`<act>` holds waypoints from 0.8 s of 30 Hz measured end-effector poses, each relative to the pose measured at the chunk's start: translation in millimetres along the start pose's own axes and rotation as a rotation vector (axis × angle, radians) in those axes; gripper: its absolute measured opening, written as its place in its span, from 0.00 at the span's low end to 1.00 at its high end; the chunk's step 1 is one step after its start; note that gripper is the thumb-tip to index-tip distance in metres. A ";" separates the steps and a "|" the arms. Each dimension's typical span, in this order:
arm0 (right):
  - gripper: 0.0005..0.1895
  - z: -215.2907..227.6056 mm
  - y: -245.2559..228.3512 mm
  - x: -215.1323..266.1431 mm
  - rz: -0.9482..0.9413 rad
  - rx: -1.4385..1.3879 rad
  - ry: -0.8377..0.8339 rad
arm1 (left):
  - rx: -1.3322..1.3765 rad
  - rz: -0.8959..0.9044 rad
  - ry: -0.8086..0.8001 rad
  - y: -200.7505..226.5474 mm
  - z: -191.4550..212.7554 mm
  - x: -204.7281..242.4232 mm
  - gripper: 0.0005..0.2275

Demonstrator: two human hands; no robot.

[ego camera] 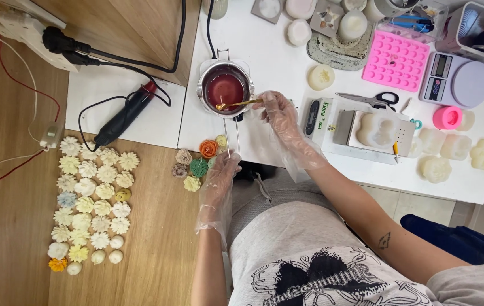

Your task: The recorder puts on protective gloves and uses a sharp tool to pierce a hole in a silicone candle mold for the wick.

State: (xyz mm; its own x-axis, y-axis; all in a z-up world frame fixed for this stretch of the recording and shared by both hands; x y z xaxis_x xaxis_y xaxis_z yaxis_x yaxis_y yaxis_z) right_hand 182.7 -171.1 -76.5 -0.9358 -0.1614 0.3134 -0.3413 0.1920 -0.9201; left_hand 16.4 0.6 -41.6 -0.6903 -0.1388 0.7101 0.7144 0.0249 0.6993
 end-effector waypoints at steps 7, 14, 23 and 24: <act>0.25 -7.3 -5.1 4.8 0.083 -0.008 -0.049 | 0.014 0.008 0.025 2.0 -1.8 2.7 0.30; 0.24 -18.1 -22.8 18.1 0.230 0.078 -0.148 | 0.067 -0.056 0.033 -4.9 -4.5 -2.8 0.30; 0.18 -22.7 -24.7 30.0 0.356 0.302 -0.168 | 0.001 -0.064 0.029 -6.6 -2.2 -5.9 0.30; 0.18 -23.7 -25.1 30.4 0.355 0.302 -0.168 | 0.000 -0.063 0.030 -4.3 -1.8 -4.4 0.30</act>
State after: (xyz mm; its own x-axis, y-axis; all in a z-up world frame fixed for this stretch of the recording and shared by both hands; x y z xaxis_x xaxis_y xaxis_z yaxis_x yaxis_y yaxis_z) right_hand 160.8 -157.9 -38.3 -0.9540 -0.2954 -0.0514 0.0604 -0.0213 -0.9979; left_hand 16.6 -0.7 -48.0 -0.7305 -0.1692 0.6617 0.6693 0.0156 0.7428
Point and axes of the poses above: each hand's wrist, its own x-axis away from the middle knuckle, its own z-axis out of the back of the hand, y = z × x, the point moved 3 cm from there along -x, towards the middle knuckle, and after that the axes turned 11 degrees about -x, right-handed, at the moved point
